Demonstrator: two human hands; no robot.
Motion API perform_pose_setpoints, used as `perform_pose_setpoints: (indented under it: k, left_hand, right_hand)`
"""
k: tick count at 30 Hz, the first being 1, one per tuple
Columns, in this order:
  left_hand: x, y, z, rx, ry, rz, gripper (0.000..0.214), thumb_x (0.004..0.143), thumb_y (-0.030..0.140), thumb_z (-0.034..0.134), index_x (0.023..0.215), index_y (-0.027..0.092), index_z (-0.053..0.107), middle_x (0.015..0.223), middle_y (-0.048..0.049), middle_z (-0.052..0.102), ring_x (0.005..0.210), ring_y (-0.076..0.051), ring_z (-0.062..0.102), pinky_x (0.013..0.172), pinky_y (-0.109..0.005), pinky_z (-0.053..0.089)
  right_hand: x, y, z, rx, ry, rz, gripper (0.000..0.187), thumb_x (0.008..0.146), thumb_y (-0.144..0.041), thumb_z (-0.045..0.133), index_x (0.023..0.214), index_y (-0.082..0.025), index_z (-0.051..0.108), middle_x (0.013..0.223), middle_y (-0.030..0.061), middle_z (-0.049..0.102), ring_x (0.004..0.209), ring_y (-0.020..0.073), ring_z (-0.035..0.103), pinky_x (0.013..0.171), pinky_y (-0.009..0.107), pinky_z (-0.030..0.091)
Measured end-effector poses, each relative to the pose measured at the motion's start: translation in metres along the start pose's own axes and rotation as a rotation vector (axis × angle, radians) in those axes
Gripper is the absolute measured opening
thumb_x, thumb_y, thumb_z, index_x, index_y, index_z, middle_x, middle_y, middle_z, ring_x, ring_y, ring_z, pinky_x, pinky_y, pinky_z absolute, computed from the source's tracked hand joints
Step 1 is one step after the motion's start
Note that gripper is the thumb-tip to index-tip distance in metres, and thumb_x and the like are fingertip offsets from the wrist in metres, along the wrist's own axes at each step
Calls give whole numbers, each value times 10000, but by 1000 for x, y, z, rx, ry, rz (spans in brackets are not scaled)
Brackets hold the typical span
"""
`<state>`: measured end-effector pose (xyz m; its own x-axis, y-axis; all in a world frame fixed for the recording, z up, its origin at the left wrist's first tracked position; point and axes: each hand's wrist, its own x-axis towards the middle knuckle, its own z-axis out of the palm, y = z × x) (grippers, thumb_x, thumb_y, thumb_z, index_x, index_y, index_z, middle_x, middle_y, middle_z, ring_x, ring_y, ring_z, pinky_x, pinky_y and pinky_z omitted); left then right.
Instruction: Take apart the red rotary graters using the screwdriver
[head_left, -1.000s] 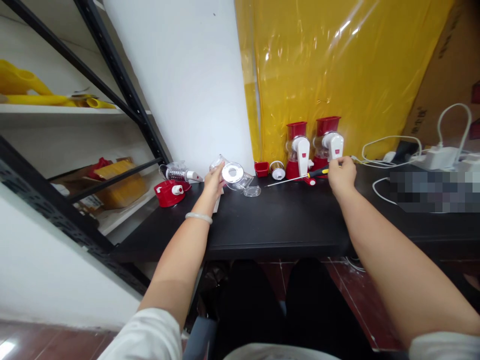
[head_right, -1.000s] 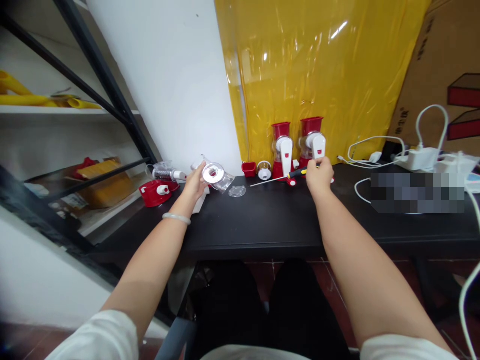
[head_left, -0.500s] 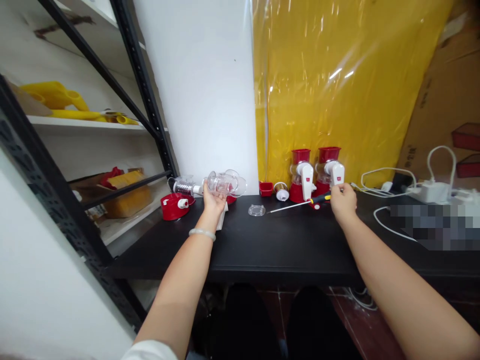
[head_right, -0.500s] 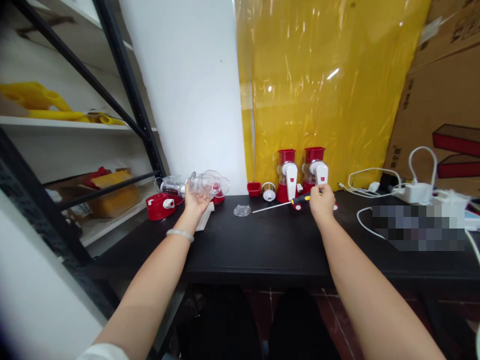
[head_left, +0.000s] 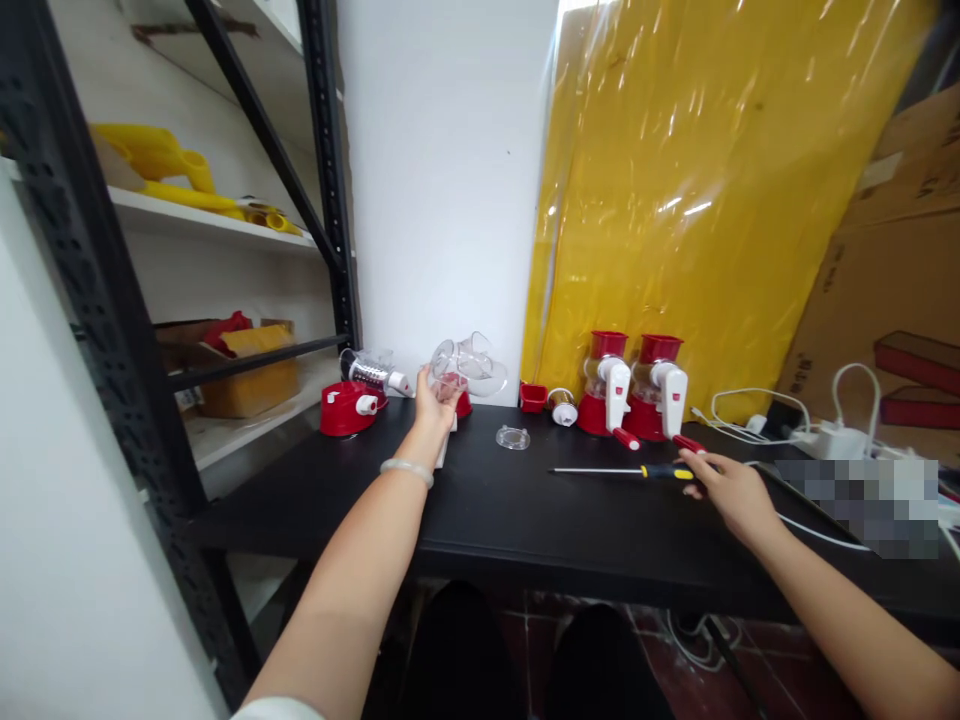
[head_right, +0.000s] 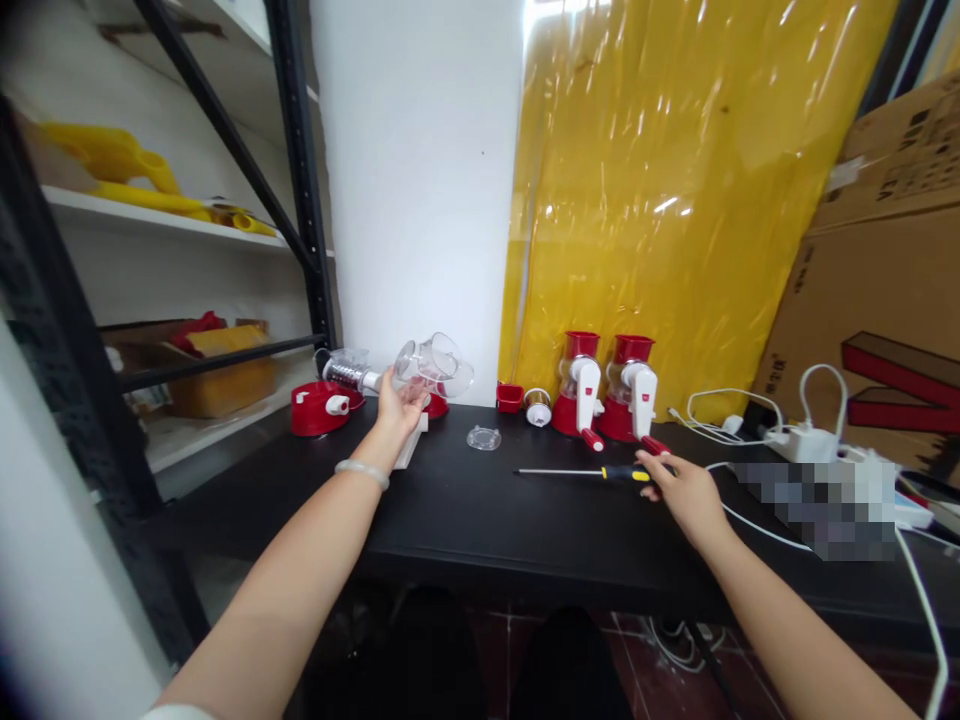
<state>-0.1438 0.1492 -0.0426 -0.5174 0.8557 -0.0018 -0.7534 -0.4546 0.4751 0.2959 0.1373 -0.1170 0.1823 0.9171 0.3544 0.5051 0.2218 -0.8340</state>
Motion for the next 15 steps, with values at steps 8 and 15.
perform_pose_setpoints:
  k: [8,15]
  left_hand:
    - [1,-1,-7,44,28,-177,407,855,540,534,968,154,595,846,-101,621,729,-177,633,595,-256,557]
    - [-4,0,-7,131,-21,-311,499,885,586,441,948,121,609,801,-106,634,547,-109,533,387,-170,386]
  right_hand:
    - [20,20,-3,-100,-329,-232,360,550,-493,771,771,-222,685,810,64,734,777,276,697,790,408,543]
    - [29,22,11,-350,-299,-437,258,609,-462,718,767,-272,643,834,53,726,811,289,684,797,427,529]
